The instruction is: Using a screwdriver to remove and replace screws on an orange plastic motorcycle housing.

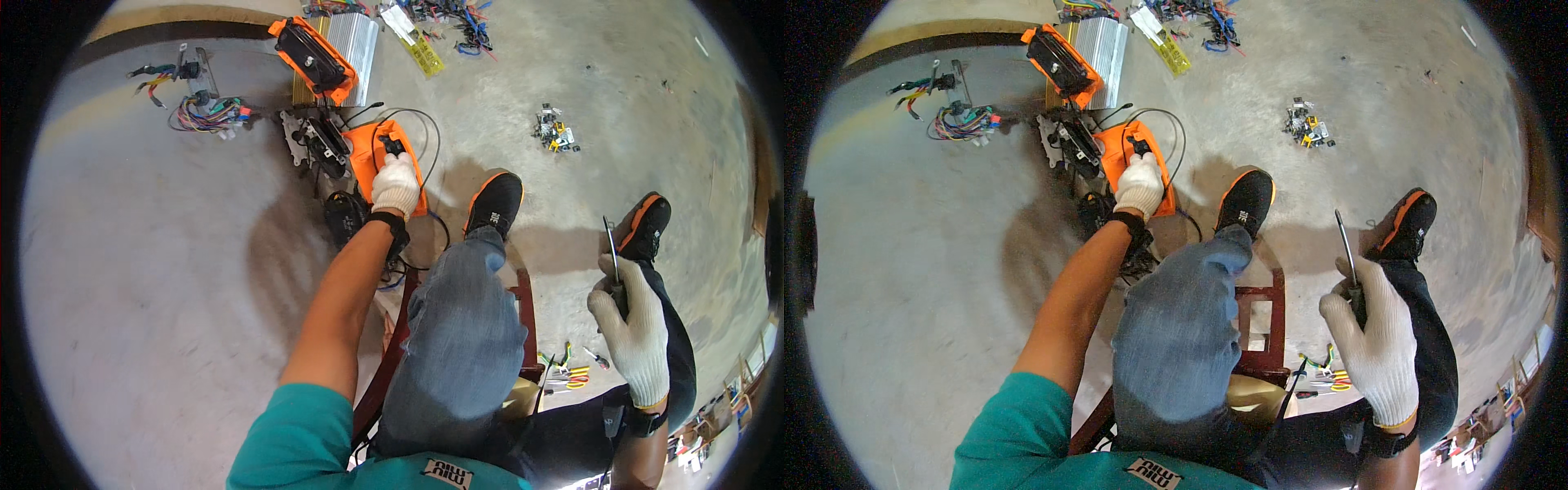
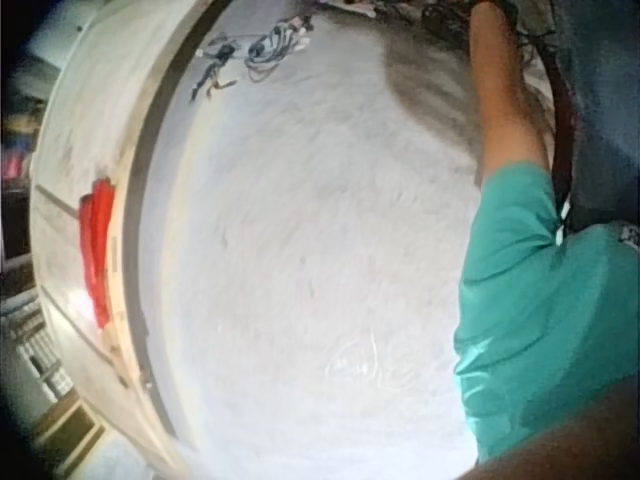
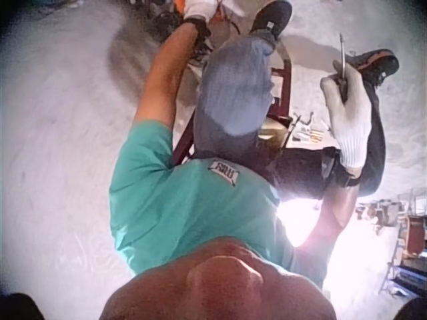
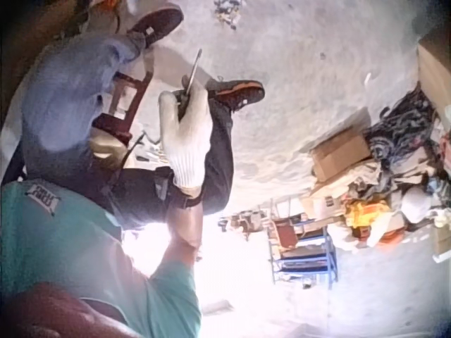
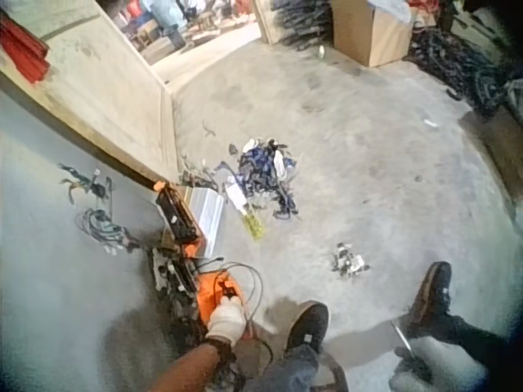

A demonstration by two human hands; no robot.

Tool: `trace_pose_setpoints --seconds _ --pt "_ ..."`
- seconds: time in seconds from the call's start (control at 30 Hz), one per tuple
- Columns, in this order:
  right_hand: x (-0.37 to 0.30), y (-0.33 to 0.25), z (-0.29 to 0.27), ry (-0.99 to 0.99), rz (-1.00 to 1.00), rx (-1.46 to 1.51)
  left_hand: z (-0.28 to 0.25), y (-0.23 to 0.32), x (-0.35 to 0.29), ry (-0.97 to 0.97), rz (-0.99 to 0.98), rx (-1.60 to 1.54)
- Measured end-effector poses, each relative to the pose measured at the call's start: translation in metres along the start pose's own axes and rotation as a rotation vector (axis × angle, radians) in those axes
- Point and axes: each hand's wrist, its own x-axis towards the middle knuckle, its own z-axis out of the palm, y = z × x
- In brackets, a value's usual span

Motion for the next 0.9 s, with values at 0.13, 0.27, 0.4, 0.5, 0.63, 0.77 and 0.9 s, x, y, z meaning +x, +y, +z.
trace_pose_setpoints --seconds 0.13,0.27,0.4,0.5,0.63,0.77,0.9 --pt "-0.004 0.002 0.000 -0.007 -0.043 0.024 -0.009 -0.049 0.002 0.223 0.161 -0.279" --pt "-0.009 0.011 -0.004 0.028 -0.177 -0.047 -0.062 -0.054 -0.030 0.210 0.148 -0.544" --pt "-0.016 0.016 -0.009 0.058 -0.276 -0.050 -0.084 -0.072 -0.029 0.050 0.136 -1.003" --pt "-0.017 0.026 -0.007 0.066 -0.323 -0.080 -0.110 -0.060 -0.062 -0.087 0.175 -1.565" --pt "-0.021 0.035 -0.012 0.109 -0.428 -0.061 -0.148 -0.042 -0.098 -0.144 0.239 -1.566" --pt "-0.021 0.039 -0.011 0.185 -0.475 -0.032 -0.184 -0.024 -0.129 0.066 0.765 -1.479" --pt "-0.023 0.046 -0.012 0.366 -0.559 0.052 -0.243 -0.006 -0.167 0.798 1.198 -0.272"
